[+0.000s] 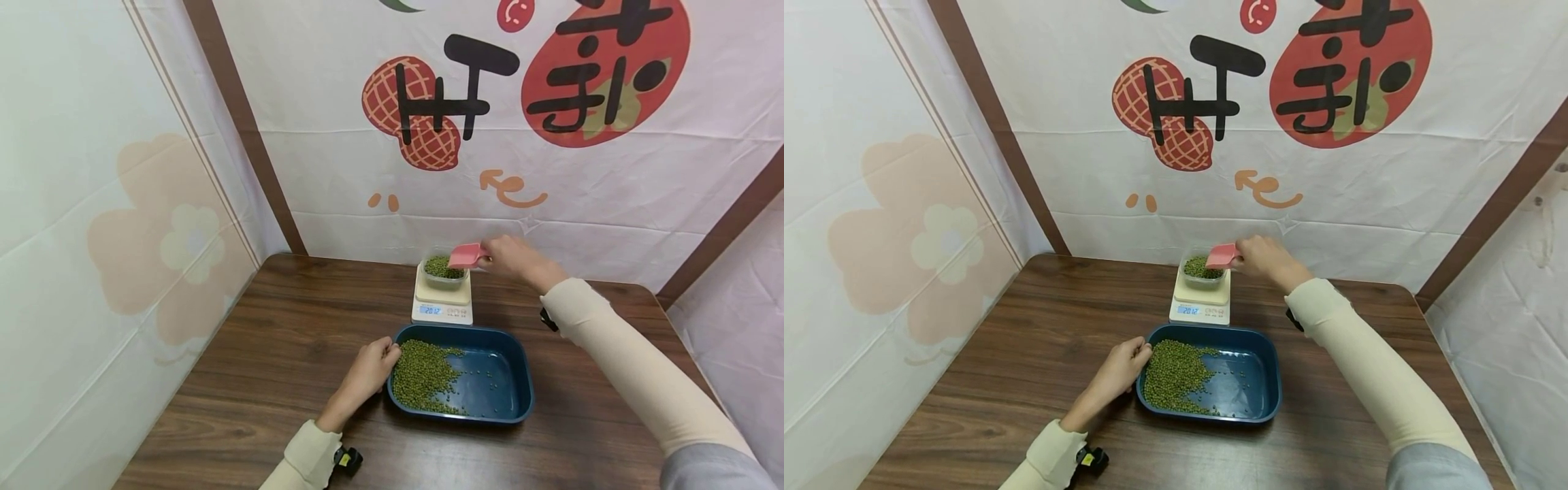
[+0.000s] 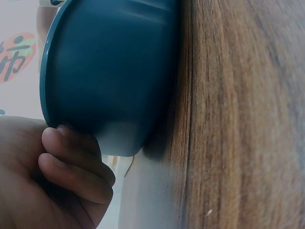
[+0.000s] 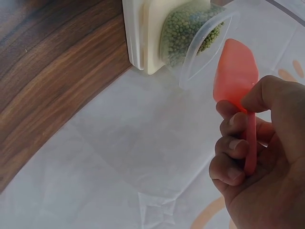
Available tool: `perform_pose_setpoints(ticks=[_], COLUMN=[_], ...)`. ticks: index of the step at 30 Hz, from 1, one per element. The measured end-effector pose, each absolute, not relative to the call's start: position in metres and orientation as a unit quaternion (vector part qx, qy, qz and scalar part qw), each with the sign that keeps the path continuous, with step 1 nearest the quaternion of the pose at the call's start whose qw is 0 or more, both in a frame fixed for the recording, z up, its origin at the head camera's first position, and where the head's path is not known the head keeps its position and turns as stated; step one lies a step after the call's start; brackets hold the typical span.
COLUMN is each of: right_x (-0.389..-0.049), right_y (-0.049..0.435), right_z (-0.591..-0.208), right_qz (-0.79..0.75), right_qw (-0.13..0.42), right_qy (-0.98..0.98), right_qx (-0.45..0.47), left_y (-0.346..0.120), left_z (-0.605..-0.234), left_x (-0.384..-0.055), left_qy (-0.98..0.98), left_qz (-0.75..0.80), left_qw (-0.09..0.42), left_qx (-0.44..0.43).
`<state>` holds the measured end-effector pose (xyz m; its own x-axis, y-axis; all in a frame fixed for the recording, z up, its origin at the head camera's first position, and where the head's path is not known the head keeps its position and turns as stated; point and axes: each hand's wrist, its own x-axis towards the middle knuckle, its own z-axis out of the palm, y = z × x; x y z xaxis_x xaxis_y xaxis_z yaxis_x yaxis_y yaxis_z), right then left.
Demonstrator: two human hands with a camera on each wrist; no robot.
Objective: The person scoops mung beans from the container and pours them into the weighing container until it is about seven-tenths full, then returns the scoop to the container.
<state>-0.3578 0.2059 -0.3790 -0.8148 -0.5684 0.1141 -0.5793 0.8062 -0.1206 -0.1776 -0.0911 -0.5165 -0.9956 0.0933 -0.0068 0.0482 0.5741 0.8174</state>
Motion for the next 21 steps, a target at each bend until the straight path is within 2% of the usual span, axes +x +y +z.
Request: perform_pose_setpoints(ticks=[14,21], right_x=[-0.340,-0.329], right_y=[0.211,0.212], right_z=[-0.379,-0.380], right_qz=[0.107,0.107], right_qw=[0.031,0.056], right_qy=[-0.944,-0.936], right_qx=[0.310,0.330], left_y=[-0.090,-0.088], left_z=[-0.513,-0.514], left_x=[-0.178,-0.177], left_qy=[0.887,0.888], left_qz=[0.459,0.457], left_qw=[0.037,0.040], left_qx=[0.035,0.032])
